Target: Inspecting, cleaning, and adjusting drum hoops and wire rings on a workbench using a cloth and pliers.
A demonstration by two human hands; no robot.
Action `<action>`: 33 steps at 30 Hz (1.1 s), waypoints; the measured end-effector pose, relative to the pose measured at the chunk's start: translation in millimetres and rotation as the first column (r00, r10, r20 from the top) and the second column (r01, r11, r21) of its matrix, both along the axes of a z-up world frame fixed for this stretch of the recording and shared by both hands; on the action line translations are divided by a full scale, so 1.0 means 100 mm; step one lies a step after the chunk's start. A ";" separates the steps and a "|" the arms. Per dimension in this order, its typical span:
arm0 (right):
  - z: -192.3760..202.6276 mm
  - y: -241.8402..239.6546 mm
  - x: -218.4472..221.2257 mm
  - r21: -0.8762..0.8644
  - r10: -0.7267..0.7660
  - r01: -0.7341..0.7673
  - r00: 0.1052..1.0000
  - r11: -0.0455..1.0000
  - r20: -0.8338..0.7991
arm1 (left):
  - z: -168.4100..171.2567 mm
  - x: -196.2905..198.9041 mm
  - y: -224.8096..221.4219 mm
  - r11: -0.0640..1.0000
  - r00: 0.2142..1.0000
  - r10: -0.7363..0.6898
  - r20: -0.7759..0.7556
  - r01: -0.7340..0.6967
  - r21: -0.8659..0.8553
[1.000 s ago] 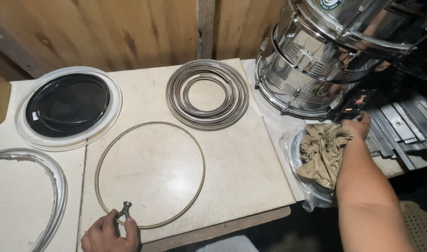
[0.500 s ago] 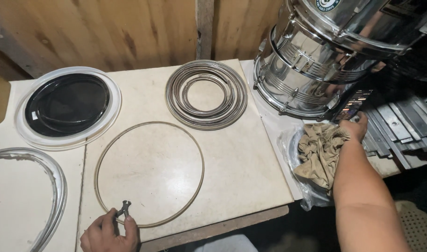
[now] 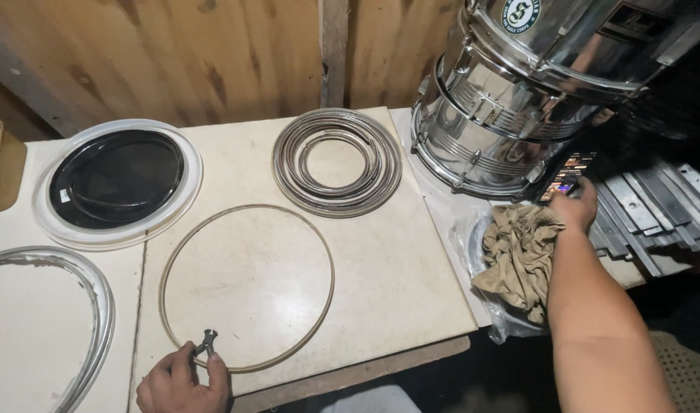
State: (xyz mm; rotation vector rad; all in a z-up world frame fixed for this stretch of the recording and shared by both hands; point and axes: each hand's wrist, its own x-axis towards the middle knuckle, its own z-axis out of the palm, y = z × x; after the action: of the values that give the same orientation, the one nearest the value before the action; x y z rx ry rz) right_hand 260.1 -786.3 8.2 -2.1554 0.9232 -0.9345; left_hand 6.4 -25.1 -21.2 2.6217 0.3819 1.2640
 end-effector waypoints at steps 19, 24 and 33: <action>0.30 0.26 0.05 0.057 0.000 0.001 1.000 0.998 -0.028 | -0.08 0.00 0.03 0.999 1.000 0.006 -0.022 -0.007 -0.035; 0.19 0.11 0.14 0.050 0.015 -0.014 1.000 0.999 -0.010 | -0.09 0.01 0.03 0.999 0.998 0.017 -0.062 -0.020 -0.046; 0.27 0.18 0.12 0.016 -0.011 0.011 1.000 1.000 -0.010 | -0.10 0.01 0.06 1.000 0.998 0.007 -0.061 -0.008 -0.025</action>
State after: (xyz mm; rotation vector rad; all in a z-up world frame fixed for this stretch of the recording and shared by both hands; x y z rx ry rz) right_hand 272.3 -768.0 34.9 -2.1459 0.9449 -0.9191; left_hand 7.4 -18.8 -31.4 2.6443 0.4153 1.1765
